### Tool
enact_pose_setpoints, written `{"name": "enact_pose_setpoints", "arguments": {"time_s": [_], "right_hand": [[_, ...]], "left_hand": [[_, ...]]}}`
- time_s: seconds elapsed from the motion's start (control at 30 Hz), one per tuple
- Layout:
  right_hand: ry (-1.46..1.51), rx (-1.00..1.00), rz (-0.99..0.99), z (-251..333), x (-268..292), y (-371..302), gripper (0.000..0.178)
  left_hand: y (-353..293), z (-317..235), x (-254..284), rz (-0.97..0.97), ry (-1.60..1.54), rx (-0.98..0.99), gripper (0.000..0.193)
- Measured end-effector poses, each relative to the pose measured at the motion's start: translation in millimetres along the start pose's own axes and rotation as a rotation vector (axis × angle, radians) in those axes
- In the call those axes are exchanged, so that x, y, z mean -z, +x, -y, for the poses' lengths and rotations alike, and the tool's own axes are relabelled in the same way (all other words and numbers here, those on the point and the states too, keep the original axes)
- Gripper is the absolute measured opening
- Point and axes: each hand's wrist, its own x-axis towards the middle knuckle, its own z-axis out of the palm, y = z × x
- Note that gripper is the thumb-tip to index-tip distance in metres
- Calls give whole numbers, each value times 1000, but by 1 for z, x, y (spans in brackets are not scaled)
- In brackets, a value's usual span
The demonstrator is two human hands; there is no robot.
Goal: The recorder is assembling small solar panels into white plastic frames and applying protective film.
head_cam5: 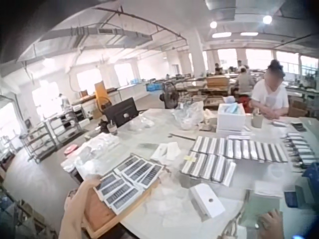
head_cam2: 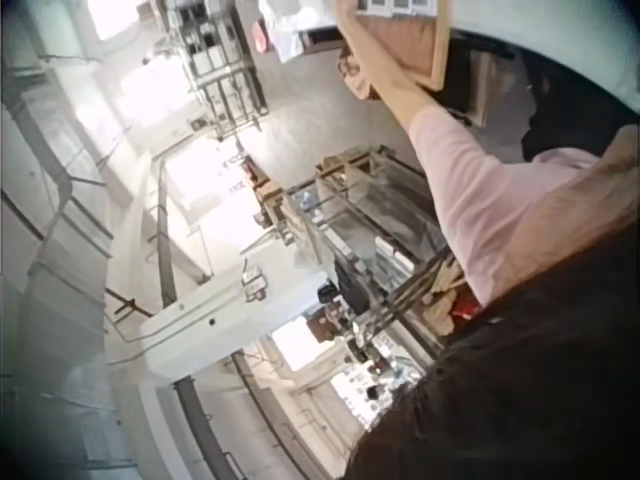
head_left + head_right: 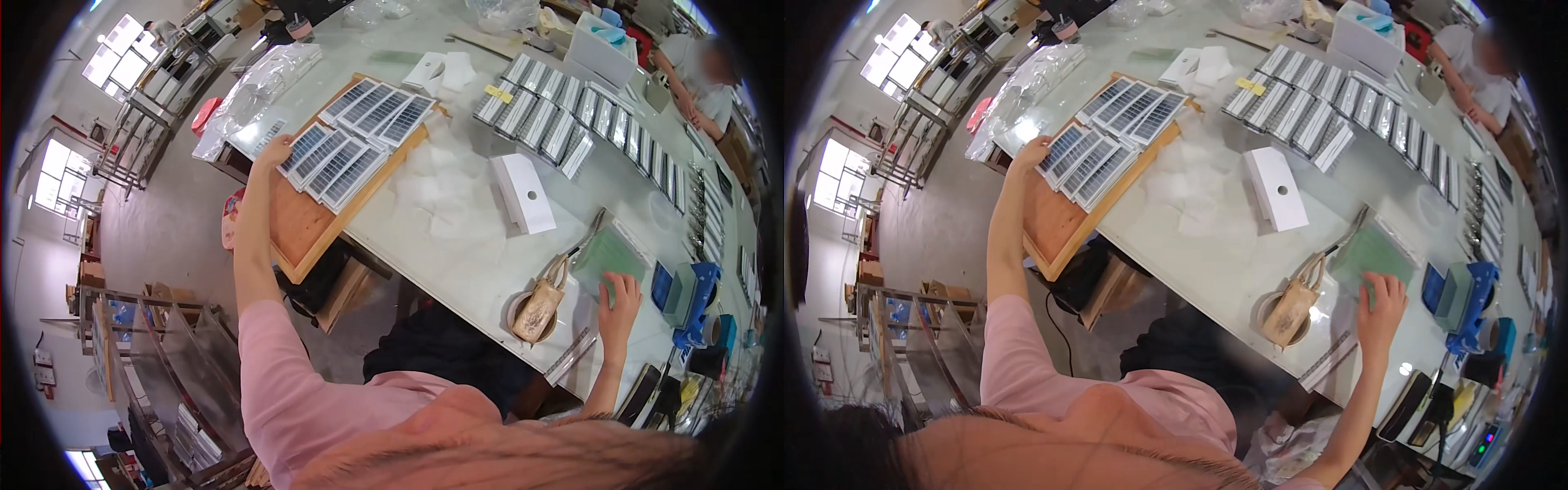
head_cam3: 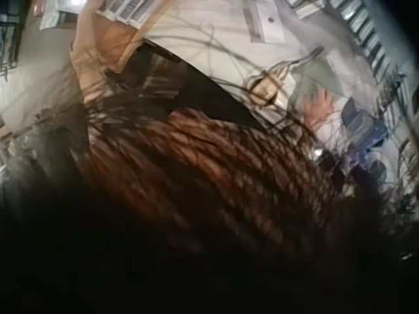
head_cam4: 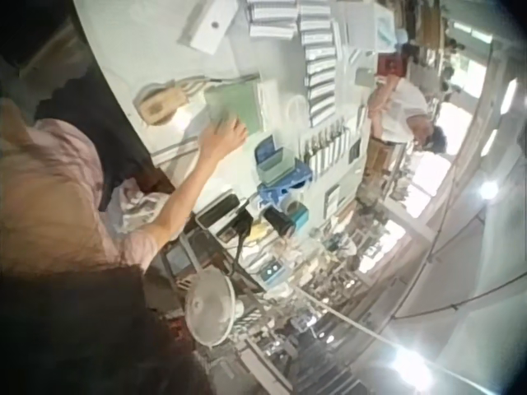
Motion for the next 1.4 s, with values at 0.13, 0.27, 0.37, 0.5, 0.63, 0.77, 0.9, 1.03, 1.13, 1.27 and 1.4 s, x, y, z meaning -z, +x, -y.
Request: {"name": "enact_pose_setpoints", "arguments": {"time_s": [0.13, 0.27, 0.37, 0.5, 0.63, 0.77, 0.9, 1.03, 1.13, 1.27, 1.4], "right_hand": [[582, -215, -184, -27, 2, 16, 12], [1095, -378, -493, -34, 22, 12, 33], [1122, -465, -253, 38, 21, 7, 52], [1141, -484, 60, 74, -1, -17, 60], [1164, -471, 134, 79, -10, -24, 58], [1180, -477, 130, 79, -4, -29, 58], [1194, -489, 100, 73, -3, -37, 57], [1226, -488, 96, 72, -1, -39, 56], [1213, -451, 116, 76, -4, -30, 56], [1250, -456, 160, 74, -12, -27, 55], [1276, -476, 163, 75, -14, -34, 55]], "left_hand": [[2, 48, 11, -110, 174, -1, 35], [-36, -71, -35, -518, 474, -158, 27], [-94, -154, -71, -358, 119, -672, 22], [-151, -252, -129, 35, 42, -845, 30], [-130, -282, -188, -403, 207, -843, 34], [-108, -275, -214, -351, 351, -766, 31], [-98, -262, -218, -343, 142, -808, 19], [-186, -280, -187, -345, -96, -1095, 11], [-226, -265, -195, -102, -16, -1184, 14], [-254, -266, -190, 85, 49, -1196, 28], [-263, -277, -167, 186, -63, -1186, 38]]}}
